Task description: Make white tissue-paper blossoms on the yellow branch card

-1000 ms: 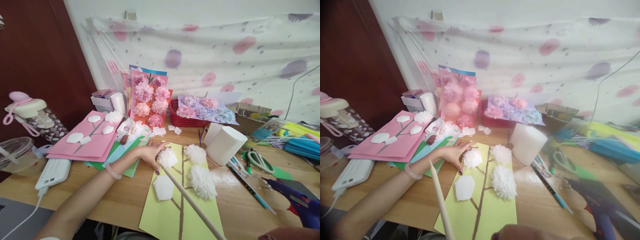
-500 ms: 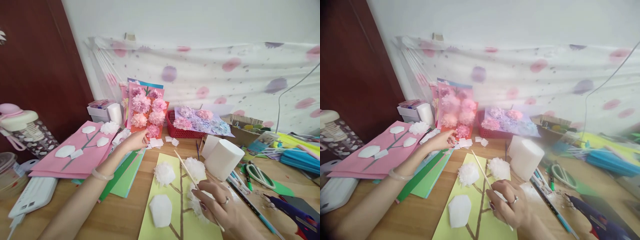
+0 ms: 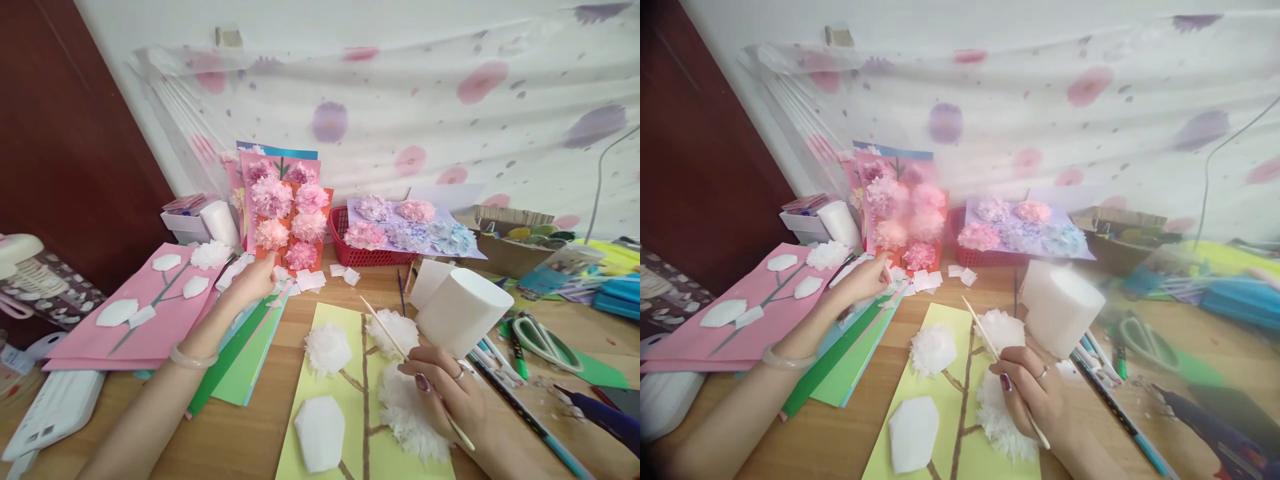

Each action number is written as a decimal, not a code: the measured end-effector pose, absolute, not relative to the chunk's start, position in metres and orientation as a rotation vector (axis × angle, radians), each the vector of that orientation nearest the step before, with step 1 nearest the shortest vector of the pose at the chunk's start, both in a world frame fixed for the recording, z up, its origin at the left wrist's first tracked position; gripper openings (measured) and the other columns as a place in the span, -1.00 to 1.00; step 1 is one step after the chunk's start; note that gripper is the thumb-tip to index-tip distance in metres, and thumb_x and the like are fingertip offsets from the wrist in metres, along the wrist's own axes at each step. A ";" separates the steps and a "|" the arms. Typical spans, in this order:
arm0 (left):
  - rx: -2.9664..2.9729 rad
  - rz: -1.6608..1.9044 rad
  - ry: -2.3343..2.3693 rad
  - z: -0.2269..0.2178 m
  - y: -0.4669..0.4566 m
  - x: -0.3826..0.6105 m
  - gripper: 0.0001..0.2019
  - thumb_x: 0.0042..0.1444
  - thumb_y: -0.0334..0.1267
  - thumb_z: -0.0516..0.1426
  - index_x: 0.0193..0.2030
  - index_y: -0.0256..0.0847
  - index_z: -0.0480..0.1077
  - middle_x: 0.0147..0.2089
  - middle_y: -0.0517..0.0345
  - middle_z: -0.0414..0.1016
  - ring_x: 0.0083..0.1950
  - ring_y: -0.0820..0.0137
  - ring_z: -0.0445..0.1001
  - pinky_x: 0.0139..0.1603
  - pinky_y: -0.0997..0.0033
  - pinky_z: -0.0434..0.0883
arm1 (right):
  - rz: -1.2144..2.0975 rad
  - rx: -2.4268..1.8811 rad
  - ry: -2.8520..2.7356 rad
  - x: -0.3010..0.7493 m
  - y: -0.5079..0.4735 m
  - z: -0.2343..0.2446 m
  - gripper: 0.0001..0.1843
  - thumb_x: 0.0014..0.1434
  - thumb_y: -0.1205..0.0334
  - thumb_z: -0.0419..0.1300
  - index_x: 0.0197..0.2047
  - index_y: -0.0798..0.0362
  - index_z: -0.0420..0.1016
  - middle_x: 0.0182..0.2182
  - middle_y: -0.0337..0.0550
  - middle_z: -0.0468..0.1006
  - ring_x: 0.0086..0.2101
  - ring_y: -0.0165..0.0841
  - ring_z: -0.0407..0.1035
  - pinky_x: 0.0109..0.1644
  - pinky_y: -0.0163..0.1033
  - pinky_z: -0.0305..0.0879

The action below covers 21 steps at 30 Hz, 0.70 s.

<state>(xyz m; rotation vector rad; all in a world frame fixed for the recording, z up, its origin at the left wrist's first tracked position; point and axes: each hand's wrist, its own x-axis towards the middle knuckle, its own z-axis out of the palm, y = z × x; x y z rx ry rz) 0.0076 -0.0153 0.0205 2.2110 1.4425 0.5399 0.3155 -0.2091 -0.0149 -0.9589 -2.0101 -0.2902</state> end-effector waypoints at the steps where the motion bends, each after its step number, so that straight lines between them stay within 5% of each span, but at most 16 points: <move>1: 2.187 0.558 1.443 0.025 -0.015 0.006 -0.48 -0.12 -0.39 0.14 0.06 -0.26 0.22 -0.34 0.11 0.53 -0.18 0.18 0.52 -0.18 0.31 0.37 | -0.243 -0.971 -1.988 0.315 -0.210 -0.015 -0.72 0.12 0.53 -0.01 -0.26 0.03 0.44 -0.39 -0.13 0.47 -0.42 -0.39 0.43 -0.39 -0.32 0.34; 10: 1.569 0.513 0.822 0.058 -0.061 0.044 -0.48 -0.08 -0.35 0.22 0.07 -0.24 0.23 -0.30 0.19 0.48 -0.31 0.44 0.48 -0.27 0.41 0.41 | 0.981 -0.941 -1.065 0.297 -0.209 -0.029 -0.68 0.29 0.10 0.03 -0.40 0.08 0.45 -0.47 -0.15 0.45 -0.60 -0.44 0.27 -0.59 -0.32 0.22; 21: 1.387 0.418 0.799 0.035 -0.087 0.074 -0.62 0.08 -0.24 0.20 0.03 -0.23 0.28 -0.37 0.29 0.30 -0.38 0.50 0.40 -0.33 0.36 0.52 | 1.112 -0.977 -0.851 0.299 -0.200 -0.021 -0.67 0.15 0.03 0.16 -0.51 0.09 0.44 -0.63 -0.22 0.45 -0.68 -0.49 0.19 -0.62 -0.35 0.15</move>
